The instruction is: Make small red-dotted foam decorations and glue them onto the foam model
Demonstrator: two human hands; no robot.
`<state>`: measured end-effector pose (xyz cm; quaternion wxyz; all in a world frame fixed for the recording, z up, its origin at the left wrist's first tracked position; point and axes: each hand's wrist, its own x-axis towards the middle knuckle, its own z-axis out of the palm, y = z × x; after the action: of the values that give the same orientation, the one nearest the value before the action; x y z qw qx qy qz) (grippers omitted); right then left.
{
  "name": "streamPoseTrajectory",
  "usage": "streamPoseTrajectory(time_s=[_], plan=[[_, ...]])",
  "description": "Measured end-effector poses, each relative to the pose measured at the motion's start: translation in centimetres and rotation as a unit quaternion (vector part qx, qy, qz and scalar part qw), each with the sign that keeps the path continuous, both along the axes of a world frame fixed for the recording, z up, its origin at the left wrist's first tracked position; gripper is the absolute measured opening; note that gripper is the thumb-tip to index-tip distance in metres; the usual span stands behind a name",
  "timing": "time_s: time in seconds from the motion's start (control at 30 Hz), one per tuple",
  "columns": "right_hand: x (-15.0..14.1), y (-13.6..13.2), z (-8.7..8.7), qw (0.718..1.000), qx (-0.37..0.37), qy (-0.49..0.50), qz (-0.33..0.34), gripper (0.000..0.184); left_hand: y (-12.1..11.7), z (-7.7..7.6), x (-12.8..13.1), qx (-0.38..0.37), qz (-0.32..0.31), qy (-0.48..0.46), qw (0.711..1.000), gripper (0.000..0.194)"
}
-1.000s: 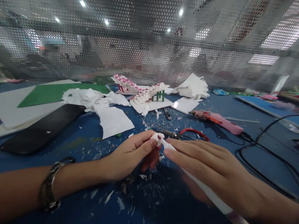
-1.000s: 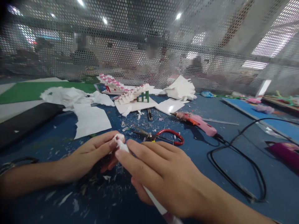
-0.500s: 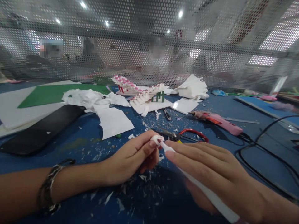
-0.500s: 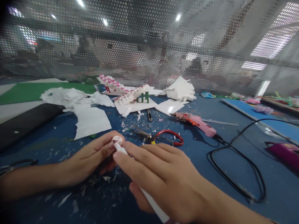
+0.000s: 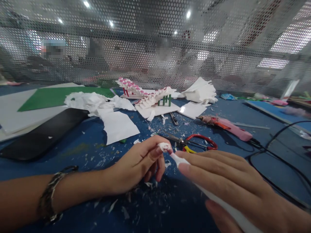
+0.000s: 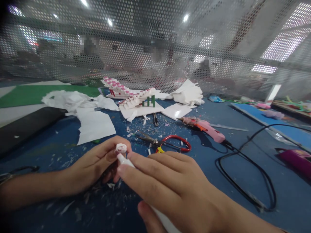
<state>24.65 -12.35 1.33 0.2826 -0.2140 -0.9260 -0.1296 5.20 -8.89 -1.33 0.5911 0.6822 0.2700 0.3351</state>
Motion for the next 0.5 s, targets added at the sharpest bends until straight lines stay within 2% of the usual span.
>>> streamPoseTrajectory(time_s=[0.17, 0.37, 0.5], plan=[[0.19, 0.08, -0.13, 1.000, -0.020, 0.020, 0.005, 0.036, -0.02, -0.11, -0.17, 0.028, -0.018, 0.010, 0.999, 0.021], [0.33, 0.11, 0.07, 0.999, -0.030, 0.019, 0.018, 0.034, -0.09, -0.14, -0.14, 0.041, 0.002, 0.019, 0.999, 0.019], [0.42, 0.18, 0.11, 0.999, -0.036, 0.032, 0.020, 0.035, 0.11, -0.25, -0.24, 0.049, -0.008, 0.016, 0.999, 0.019]])
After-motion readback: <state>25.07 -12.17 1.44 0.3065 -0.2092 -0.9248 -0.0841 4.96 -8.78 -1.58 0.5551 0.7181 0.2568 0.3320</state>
